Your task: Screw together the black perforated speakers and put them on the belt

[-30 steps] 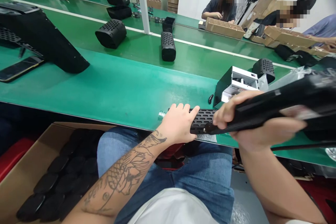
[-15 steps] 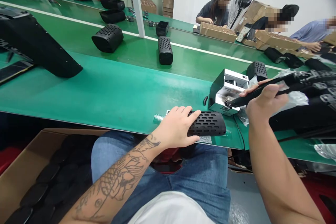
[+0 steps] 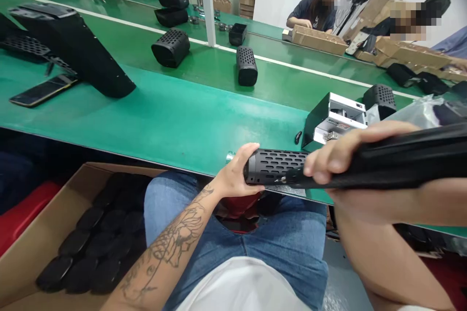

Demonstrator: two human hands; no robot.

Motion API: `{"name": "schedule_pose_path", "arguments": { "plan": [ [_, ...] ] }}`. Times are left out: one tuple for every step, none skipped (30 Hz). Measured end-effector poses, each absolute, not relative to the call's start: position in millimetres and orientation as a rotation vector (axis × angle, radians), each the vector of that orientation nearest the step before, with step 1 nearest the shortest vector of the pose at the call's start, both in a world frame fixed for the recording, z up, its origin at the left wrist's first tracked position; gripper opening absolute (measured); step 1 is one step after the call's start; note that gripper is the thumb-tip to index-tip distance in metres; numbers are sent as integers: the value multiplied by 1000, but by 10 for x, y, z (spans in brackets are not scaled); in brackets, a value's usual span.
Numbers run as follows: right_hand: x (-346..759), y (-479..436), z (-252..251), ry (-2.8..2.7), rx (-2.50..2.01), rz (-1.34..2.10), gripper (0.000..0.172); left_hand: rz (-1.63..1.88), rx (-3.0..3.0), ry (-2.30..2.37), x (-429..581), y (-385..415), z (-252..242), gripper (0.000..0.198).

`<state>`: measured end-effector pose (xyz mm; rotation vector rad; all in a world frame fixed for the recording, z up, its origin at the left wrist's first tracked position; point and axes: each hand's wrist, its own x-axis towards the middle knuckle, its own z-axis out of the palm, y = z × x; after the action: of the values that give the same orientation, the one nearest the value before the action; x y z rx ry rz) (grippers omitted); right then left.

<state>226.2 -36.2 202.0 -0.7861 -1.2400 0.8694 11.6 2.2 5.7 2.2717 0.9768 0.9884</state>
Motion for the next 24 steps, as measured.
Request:
{"name": "schedule_pose_path", "arguments": {
  "plan": [
    [2122, -365, 1968, -1259, -753, 904, 57, 1002, 2269, 966, 121, 22, 58, 121],
    [2006, -354, 1909, -1274, -693, 928, 57, 1015, 2267, 956, 122, 22, 59, 118],
    [1917, -335, 1849, -1277, -642, 951, 56, 1024, 2264, 945, 121, 22, 61, 116],
    [1854, -312, 1791, -1277, -599, 970, 55, 1029, 2259, 937, 119, 21, 63, 113],
    [1813, -289, 1740, -1272, -565, 981, 54, 1033, 2253, 930, 116, 20, 64, 111],
    [1789, -269, 1697, -1262, -554, 991, 54, 1036, 2247, 923, 114, 18, 65, 109],
    [1776, -253, 1661, -1255, -561, 1000, 53, 1036, 2240, 918, 112, 17, 66, 108],
    [1769, -240, 1632, -1254, -576, 1007, 53, 1035, 2234, 917, 111, 16, 67, 107],
    [1762, -229, 1608, -1258, -586, 1012, 53, 1032, 2228, 919, 110, 15, 69, 107],
    [1755, -219, 1588, -1264, -594, 1018, 53, 1026, 2223, 922, 109, 15, 72, 107],
    [1745, -210, 1570, -1269, -599, 1025, 51, 1018, 2217, 924, 109, 15, 75, 107],
    [1733, -201, 1556, -1274, -600, 1032, 50, 1007, 2212, 926, 108, 16, 79, 107],
    [1720, -193, 1544, -1277, -593, 1037, 48, 999, 2207, 924, 107, 17, 84, 107],
    [1708, -184, 1535, -1280, -585, 1046, 47, 995, 2205, 918, 106, 19, 90, 106],
    [1697, -177, 1528, -1282, -579, 1058, 46, 996, 2204, 909, 104, 21, 96, 106],
    [1689, -171, 1523, -1283, -576, 1070, 45, 999, 2203, 900, 103, 23, 101, 106],
    [1684, -166, 1519, -1283, -571, 1080, 44, 1007, 2200, 889, 102, 27, 105, 106],
    [1682, -162, 1515, -1282, -566, 1093, 43, 1017, 2196, 877, 101, 32, 106, 105],
    [1683, -159, 1510, -1282, -560, 1108, 44, 1026, 2187, 865, 102, 38, 103, 104],
    [1687, -158, 1505, -1284, -555, 1127, 44, 1039, 2175, 851, 104, 46, 95, 104],
    [1691, -158, 1500, -1284, -548, 1147, 46, 1056, 2161, 836, 107, 55, 82, 104],
    [1697, -157, 1495, -1285, -541, 1167, 48, 1080, 2147, 817, 112, 66, 66, 104],
    [1703, -157, 1491, -1286, -532, 1183, 49, 1105, 2135, 799, 117, 76, 48, 105],
    [1708, -157, 1489, -1290, -523, 1195, 49, 1126, 2127, 783, 123, 85, 29, 106]
  ]
}}
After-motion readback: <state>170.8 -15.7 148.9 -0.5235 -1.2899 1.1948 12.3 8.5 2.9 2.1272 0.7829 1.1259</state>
